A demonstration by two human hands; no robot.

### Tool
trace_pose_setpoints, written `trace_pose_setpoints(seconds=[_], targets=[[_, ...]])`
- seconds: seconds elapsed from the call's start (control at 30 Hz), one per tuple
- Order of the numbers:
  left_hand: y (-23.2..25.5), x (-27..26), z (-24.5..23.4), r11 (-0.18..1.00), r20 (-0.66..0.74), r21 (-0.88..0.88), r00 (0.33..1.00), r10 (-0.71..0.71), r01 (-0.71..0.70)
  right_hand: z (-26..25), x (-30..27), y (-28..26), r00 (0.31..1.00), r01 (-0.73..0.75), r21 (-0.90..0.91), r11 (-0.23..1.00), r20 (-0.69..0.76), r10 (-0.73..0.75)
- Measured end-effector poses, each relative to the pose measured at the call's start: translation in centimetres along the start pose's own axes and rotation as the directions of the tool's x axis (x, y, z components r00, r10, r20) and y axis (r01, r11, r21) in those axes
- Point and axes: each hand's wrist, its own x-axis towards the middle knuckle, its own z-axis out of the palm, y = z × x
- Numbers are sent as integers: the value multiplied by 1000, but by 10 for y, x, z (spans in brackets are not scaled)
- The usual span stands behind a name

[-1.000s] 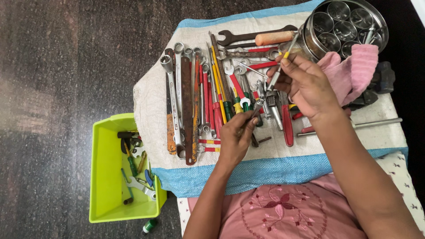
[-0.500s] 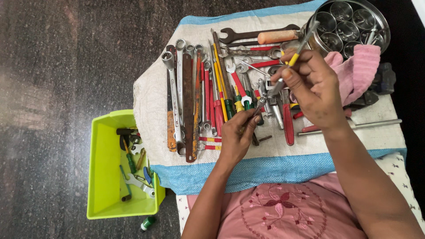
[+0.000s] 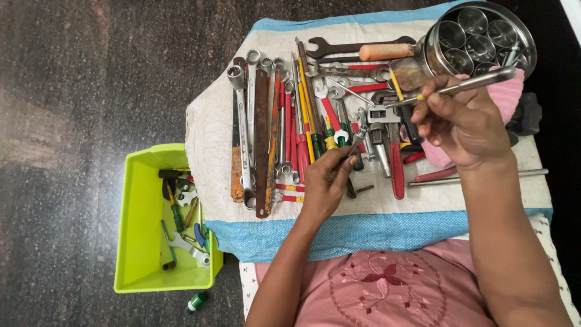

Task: The person assembles a socket wrench by attaching a socket to the ratchet head and inserting an extension bar. They then place the assembled tool into a green plastic bin and continue handling other tools on the floor.

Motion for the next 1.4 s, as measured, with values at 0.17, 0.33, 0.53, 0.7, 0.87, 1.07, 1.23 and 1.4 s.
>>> trace_pose_setpoints(seconds=[0.17, 0.33, 0.53, 0.7, 0.87, 1.07, 1.23, 1.4], targets=[[2, -1, 0, 998, 4, 66, 1000, 11, -11, 30, -1, -7, 990, -21, -250, 968, -139, -14], [3, -1, -2, 994, 1, 90, 998, 59, -59, 53, 3, -5, 992, 50, -532, 845, -72, -104], [6, -1, -4, 996, 8, 76, 999, 52, -52, 62, 7, -6, 992, 85, -624, 777, -19, -124], [5, -1, -4, 994, 0, 86, 998, 67, -66, 69, 7, -11, 992, 99, -724, 683, 18, -126], [6, -1, -4, 996, 8, 53, 998, 69, -69, 76, 10, -19, 988, 156, -722, 674, 128, -92], [8, -2, -5, 996, 34, 90, 999, -7, 4, 80, 12, -24, 981, 183, -746, 640, 183, -66], [1, -2, -4, 1000, 43, 5, 999, 16, -17, 77, 19, -23, 982, 133, -759, 638, 187, 19], [-8, -8, 2, 996, 0, -72, 998, 57, -57, 74, 23, -19, 992, -15, -733, 680, 75, 104]])
